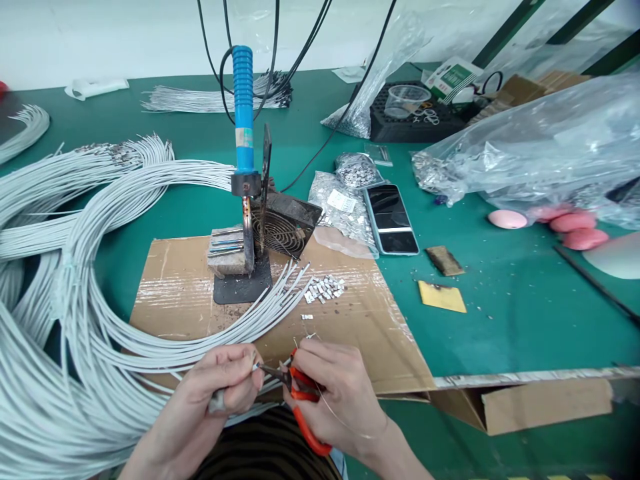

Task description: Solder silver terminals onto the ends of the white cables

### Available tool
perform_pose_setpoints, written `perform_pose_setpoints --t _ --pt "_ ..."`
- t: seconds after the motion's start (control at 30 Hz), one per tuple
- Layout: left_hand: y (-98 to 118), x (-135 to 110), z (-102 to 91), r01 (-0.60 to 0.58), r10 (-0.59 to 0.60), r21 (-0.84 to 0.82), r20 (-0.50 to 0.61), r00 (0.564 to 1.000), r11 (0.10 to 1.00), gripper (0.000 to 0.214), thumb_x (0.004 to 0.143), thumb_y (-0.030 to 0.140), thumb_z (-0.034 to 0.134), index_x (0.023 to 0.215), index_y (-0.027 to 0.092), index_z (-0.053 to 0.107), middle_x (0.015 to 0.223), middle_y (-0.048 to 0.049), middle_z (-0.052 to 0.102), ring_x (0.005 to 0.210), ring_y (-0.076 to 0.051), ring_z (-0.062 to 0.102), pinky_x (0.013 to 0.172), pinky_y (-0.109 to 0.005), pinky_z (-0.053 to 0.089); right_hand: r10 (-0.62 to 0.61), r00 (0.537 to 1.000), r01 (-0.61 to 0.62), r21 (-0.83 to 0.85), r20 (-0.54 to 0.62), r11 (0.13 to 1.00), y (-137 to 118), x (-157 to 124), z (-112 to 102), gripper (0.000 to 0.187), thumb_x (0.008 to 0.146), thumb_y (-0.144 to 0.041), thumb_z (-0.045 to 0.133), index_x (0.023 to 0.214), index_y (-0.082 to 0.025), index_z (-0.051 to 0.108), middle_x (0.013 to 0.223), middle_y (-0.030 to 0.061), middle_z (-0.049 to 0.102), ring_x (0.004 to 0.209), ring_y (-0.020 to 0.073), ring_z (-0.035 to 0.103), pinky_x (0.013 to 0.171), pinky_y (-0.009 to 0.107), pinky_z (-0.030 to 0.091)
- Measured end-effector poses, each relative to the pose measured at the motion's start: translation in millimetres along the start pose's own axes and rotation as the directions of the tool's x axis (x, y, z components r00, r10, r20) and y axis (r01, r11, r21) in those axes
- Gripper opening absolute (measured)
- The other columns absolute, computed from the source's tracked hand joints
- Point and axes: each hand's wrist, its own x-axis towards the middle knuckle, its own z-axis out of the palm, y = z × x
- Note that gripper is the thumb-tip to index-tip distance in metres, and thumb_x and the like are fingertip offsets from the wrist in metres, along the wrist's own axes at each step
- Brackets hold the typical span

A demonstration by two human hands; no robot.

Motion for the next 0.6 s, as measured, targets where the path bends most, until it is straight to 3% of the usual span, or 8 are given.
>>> perform_pose_setpoints --t 0.37,0.6 --pt "-2 3 -2.9 0.069 -0.065 -0.059 0.064 0.996 0.996 0.035 0.090 0.031 0.077 0.065 0.016 0.057 0.047 0.0119 0.027 0.046 -0.007 0.012 0.050 -0.025 0.014 -0.096 0.990 0.090 -0.056 -0.100 0.994 5 1 5 0.032 0.083 -0.006 0.060 0.061 -0.023 0.044 0.057 -0.0037 0.049 0.050 0.0120 0.039 0.051 0.027 0.029" --pt "-4 2 -2.6 0.098 -0.089 -0.088 0.099 0.991 0.991 0.033 0.089 0.030 0.078 0.067 0.016 0.058 0.046 0.0126 0.028 0.044 -0.006 0.010 0.051 -0.026 0.015 -0.064 0.974 0.064 -0.010 -0.216 0.998 0 -3 17 0.037 0.083 -0.003 0.059 0.061 -0.025 0.039 0.054 -0.0054 0.041 0.048 0.0119 0.035 0.048 0.029 0.025"
